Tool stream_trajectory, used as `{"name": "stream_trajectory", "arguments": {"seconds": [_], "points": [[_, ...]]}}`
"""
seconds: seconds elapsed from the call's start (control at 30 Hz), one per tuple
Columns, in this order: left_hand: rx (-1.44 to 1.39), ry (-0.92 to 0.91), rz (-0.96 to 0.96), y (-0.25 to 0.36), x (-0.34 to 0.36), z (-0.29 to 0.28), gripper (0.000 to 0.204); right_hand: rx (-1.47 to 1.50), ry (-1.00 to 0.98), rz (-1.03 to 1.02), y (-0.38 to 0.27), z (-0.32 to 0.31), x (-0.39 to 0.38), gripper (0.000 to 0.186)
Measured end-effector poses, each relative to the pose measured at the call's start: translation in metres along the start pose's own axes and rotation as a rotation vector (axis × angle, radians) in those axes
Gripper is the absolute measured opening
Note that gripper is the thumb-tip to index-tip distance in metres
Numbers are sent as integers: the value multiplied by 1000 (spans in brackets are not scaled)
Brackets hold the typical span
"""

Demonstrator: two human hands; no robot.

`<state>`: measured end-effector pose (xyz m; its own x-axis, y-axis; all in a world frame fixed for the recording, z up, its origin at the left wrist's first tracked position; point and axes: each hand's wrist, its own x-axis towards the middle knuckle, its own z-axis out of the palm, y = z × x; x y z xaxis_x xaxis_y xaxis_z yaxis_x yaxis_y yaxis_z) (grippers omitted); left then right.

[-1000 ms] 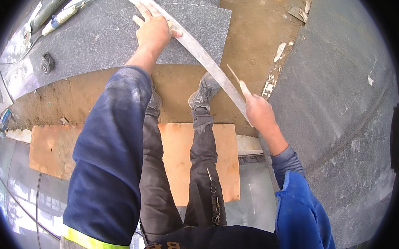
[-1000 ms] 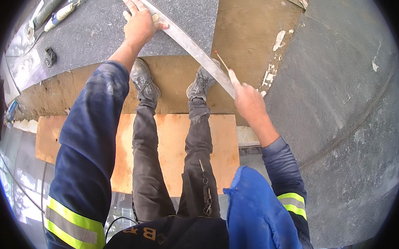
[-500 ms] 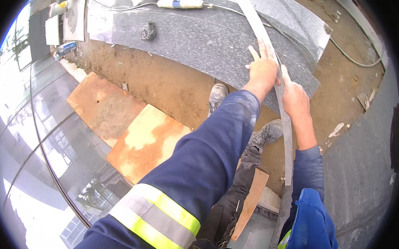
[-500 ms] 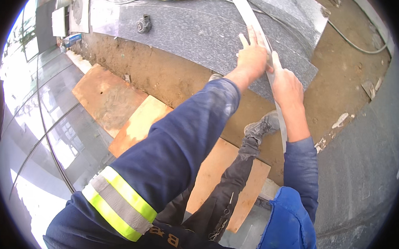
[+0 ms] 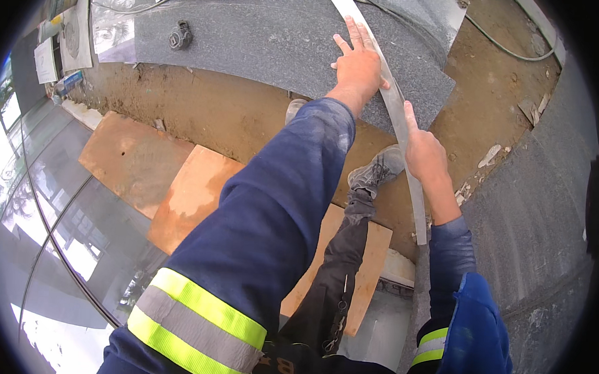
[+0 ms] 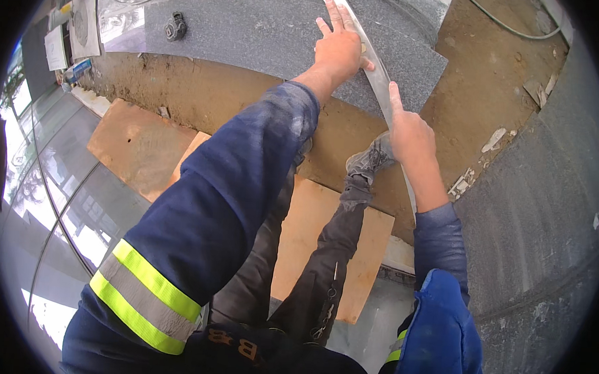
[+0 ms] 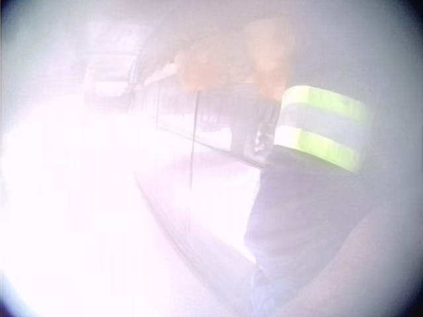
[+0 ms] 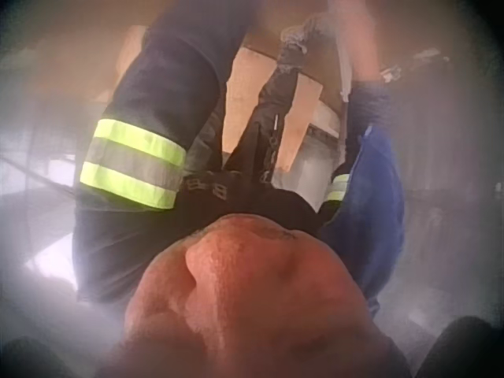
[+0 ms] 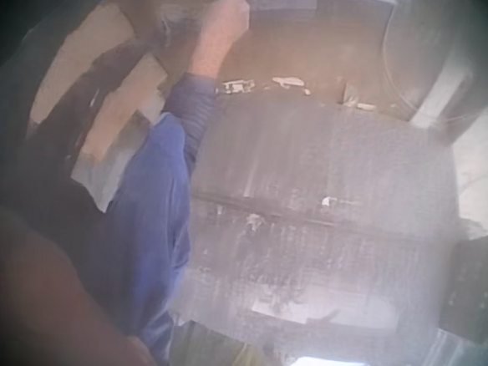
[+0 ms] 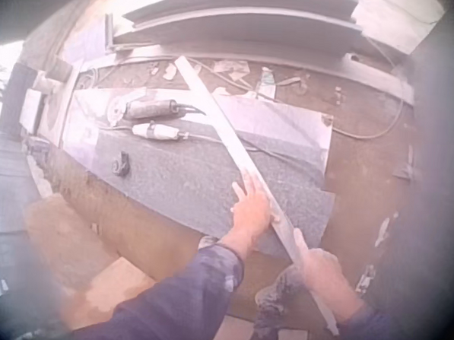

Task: The person uses an angle grinder to cut a dark stone slab, then measures and marks it with a tape measure and straightedge. The person repositions the slab and resumes cutting with the angle grinder.

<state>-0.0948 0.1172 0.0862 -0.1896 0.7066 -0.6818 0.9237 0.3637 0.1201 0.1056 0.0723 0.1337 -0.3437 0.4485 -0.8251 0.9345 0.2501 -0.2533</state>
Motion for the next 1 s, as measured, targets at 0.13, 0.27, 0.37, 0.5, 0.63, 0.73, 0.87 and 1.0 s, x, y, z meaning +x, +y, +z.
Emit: {"name": "stream_trajectory", "arguments": {"seconds": [0.13,0.27,0.37,0.5,0.63,0.73,0.87,1.0], "points": [[-48,66,20,-4,5,19,143,-48,-84,34,57,54,-71,84],[26,34,4,-2,4,13,140,-126,-244,53,112,90,-119,79],[39,24,12,-3,4,15,140,-26,-111,107,101,58,-115,82],[-2,44,2,-4,5,17,140,124,138,-11,32,1,-43,86],[3,46,20,3,4,14,136,186,215,-83,-9,-30,39,82],[9,89,25,-4,6,22,132,184,245,-128,-34,-46,61,77],[65,97,14,-7,10,24,135,172,275,-167,-36,-39,66,74],[21,88,24,-6,5,21,143,108,180,-161,-3,-11,24,75]]}}
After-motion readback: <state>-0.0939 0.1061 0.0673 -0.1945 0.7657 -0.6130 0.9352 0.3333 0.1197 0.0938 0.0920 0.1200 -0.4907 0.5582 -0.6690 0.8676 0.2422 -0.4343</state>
